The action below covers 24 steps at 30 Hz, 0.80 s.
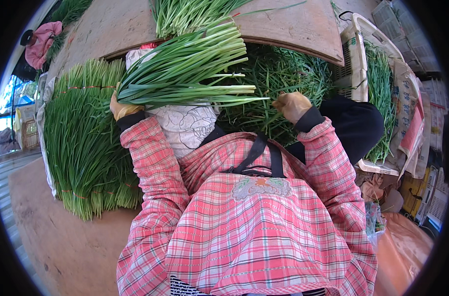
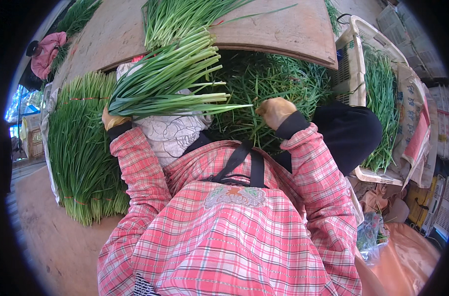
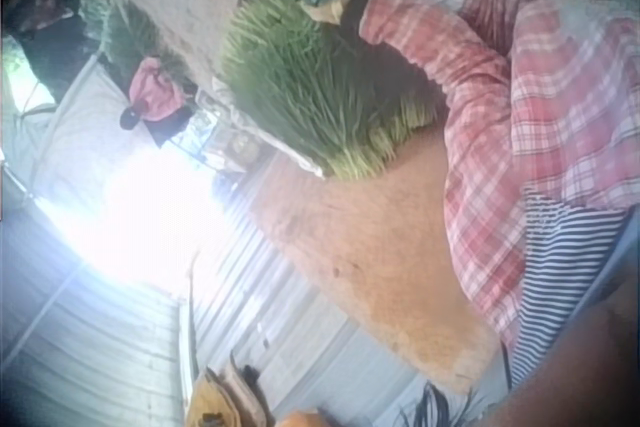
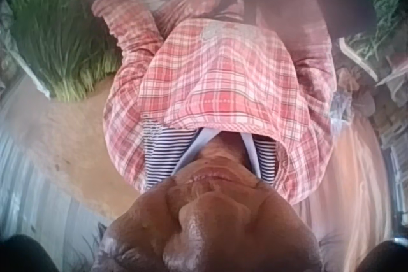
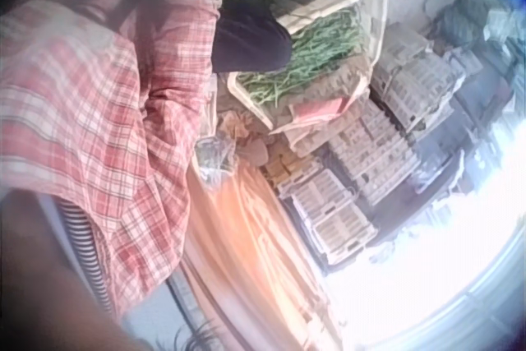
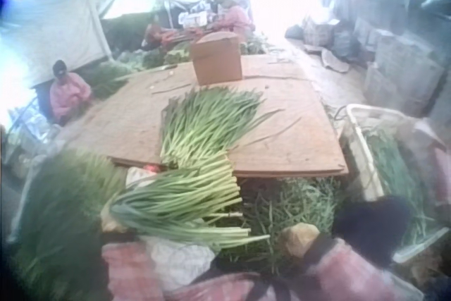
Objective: The person bundles green onions by hand, gathering a handful, aligning the roots, removing loose leaves, and securing the bunch with a red string.
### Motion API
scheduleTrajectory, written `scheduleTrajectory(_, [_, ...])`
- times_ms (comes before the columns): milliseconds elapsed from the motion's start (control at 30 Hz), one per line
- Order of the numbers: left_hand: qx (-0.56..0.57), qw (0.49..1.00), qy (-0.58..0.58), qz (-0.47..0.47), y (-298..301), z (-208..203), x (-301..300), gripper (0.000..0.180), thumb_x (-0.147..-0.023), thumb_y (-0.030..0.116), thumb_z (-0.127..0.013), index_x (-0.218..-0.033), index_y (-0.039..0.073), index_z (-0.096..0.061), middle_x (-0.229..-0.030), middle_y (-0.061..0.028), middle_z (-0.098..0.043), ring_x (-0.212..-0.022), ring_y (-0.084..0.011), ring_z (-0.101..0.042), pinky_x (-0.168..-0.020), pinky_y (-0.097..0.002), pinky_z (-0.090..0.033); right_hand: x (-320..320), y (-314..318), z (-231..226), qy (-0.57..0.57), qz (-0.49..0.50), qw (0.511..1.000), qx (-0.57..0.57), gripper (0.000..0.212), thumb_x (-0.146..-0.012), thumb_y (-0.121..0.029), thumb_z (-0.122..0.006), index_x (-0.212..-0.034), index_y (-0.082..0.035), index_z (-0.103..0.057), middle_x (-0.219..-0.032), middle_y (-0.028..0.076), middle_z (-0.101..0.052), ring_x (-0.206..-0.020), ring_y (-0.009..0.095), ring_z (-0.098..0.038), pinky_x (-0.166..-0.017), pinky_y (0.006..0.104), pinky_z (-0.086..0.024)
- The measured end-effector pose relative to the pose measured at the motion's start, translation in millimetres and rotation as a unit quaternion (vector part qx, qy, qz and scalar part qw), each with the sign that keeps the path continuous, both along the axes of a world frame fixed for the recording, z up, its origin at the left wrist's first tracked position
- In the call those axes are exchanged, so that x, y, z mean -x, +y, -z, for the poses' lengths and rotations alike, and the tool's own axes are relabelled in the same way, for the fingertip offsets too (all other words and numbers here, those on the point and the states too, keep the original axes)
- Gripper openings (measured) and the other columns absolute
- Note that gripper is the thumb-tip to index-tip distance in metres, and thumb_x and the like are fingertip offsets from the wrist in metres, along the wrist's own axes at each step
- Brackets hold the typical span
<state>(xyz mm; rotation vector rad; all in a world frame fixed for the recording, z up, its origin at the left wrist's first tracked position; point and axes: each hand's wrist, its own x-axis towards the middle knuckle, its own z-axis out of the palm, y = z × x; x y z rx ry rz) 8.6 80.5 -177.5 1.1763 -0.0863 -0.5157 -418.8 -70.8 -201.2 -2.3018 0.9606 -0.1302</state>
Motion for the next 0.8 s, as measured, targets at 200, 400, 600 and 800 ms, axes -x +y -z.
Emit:
scheduleTrajectory(200, [-0.027,0.999,0.021,-0.007,-2,-6,7,0.04,-0.091,0.023,-0.033,-0.111,-0.002,-0.056,-0.11,-0.021,-0.059,-0.096,-0.0373,-0.058,-0.086,-0.0499,-0.046,61,-36,6,0.168,0.111,0.936,0.288,0.011,-0.073,-0.017,-0.063,-0.068,-0.008,-0.066,-0.068,0.009,-0.064,-0.071,0.03,-0.063,-0.068,0.0375,-0.052])
scheduleTrajectory(400, [-0.146,0.975,-0.169,-0.009,13,15,-10,0.035,-0.091,0.022,-0.039,-0.107,-0.003,-0.057,-0.107,-0.0202,-0.061,-0.092,-0.0329,-0.061,-0.082,-0.0463,-0.05,2,-19,-34,0.033,0.088,0.983,0.159,0.013,-0.069,-0.016,-0.07,-0.068,-0.004,-0.065,-0.079,0.011,-0.063,-0.068,0.033,-0.058,-0.068,0.0409,-0.048])
scheduleTrajectory(600, [0.006,0.999,0.02,0.028,4,4,0,0.039,-0.092,0.029,-0.039,-0.106,-0.001,-0.058,-0.108,-0.0177,-0.061,-0.098,-0.0342,-0.058,-0.089,-0.0481,-0.045,-56,8,-9,-0.128,0.158,0.971,-0.127,0.014,-0.074,-0.015,-0.07,-0.082,-0.004,-0.068,-0.087,0.014,-0.065,-0.077,0.028,-0.063,-0.069,0.0319,-0.05])
scheduleTrajectory(800, [0.103,0.979,0.031,0.172,23,20,-18,0.032,-0.094,0.016,-0.037,-0.11,-0.003,-0.055,-0.106,-0.0178,-0.063,-0.09,-0.0299,-0.062,-0.082,-0.0413,-0.051,-57,-11,-27,-0.364,0.139,0.843,-0.37,0.037,-0.079,-0.009,-0.069,-0.114,-0.004,-0.058,-0.103,0.01,-0.063,-0.091,0.018,-0.06,-0.08,0.0297,-0.049])
